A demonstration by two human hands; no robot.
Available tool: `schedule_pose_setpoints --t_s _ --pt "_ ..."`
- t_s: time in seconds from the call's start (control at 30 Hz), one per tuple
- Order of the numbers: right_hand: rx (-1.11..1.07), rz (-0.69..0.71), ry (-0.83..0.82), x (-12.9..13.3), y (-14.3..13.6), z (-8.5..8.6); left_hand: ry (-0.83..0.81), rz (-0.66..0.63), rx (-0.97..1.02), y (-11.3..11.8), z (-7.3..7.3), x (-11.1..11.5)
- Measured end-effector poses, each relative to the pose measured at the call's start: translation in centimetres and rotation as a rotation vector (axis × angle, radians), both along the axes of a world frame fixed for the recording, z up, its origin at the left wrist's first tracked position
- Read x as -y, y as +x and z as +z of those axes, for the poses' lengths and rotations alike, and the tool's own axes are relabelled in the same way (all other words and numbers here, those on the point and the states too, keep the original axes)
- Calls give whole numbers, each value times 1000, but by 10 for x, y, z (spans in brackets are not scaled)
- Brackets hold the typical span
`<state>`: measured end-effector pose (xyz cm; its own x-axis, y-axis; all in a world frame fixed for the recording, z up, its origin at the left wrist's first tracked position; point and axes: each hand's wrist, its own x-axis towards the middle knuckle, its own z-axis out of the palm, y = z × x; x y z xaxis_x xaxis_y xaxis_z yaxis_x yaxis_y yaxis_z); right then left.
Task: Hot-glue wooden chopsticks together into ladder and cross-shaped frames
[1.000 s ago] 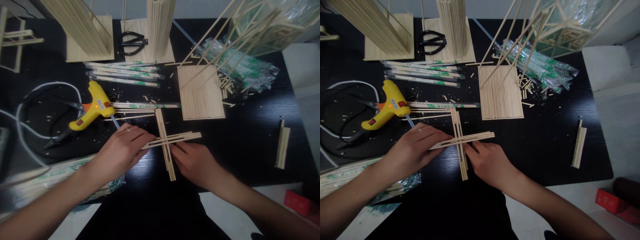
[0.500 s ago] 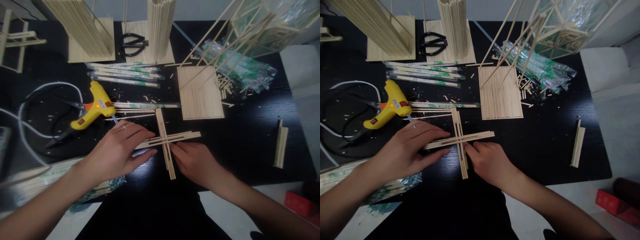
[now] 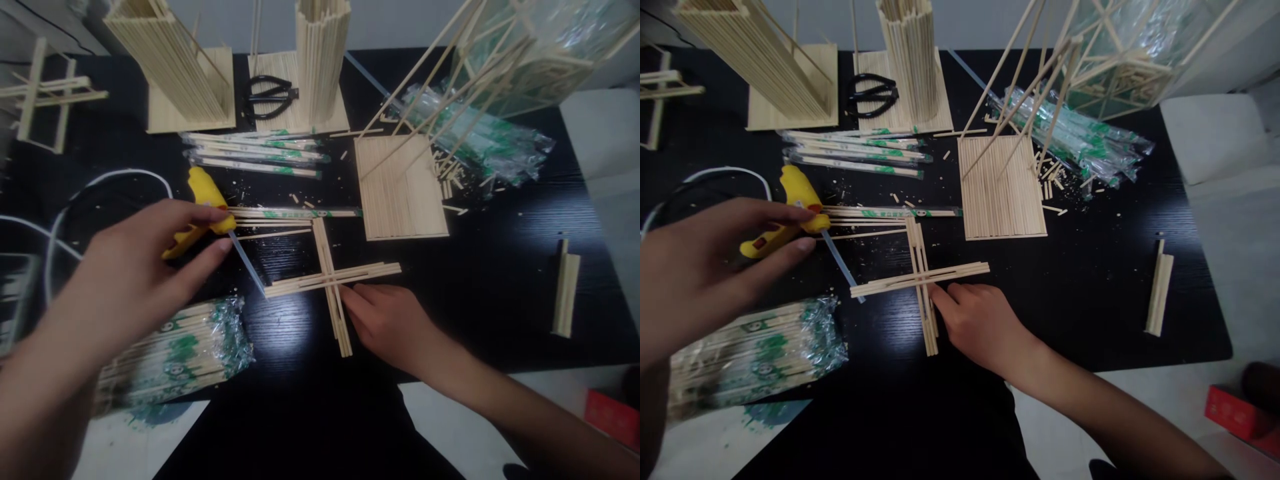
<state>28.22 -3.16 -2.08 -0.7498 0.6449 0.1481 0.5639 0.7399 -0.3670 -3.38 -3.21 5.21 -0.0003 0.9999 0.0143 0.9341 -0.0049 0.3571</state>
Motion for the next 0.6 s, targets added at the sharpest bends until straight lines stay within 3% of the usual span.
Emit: schedule_pose_setpoints --t_s 0.07,0.2,0.37,0.6 --pt "-2 -1 0 0 0 -1 -14 49 -191 -9 -3 -5" --pt "-10 -2 -1 1 0 -3 -77 163 -262 -21 -10 -12" --pt "5 2 -38 2 1 -4 -249 100 -360 -22 -16 -16" --pt "2 -4 -45 2 1 -5 -275 160 -456 -14 -11 -22"
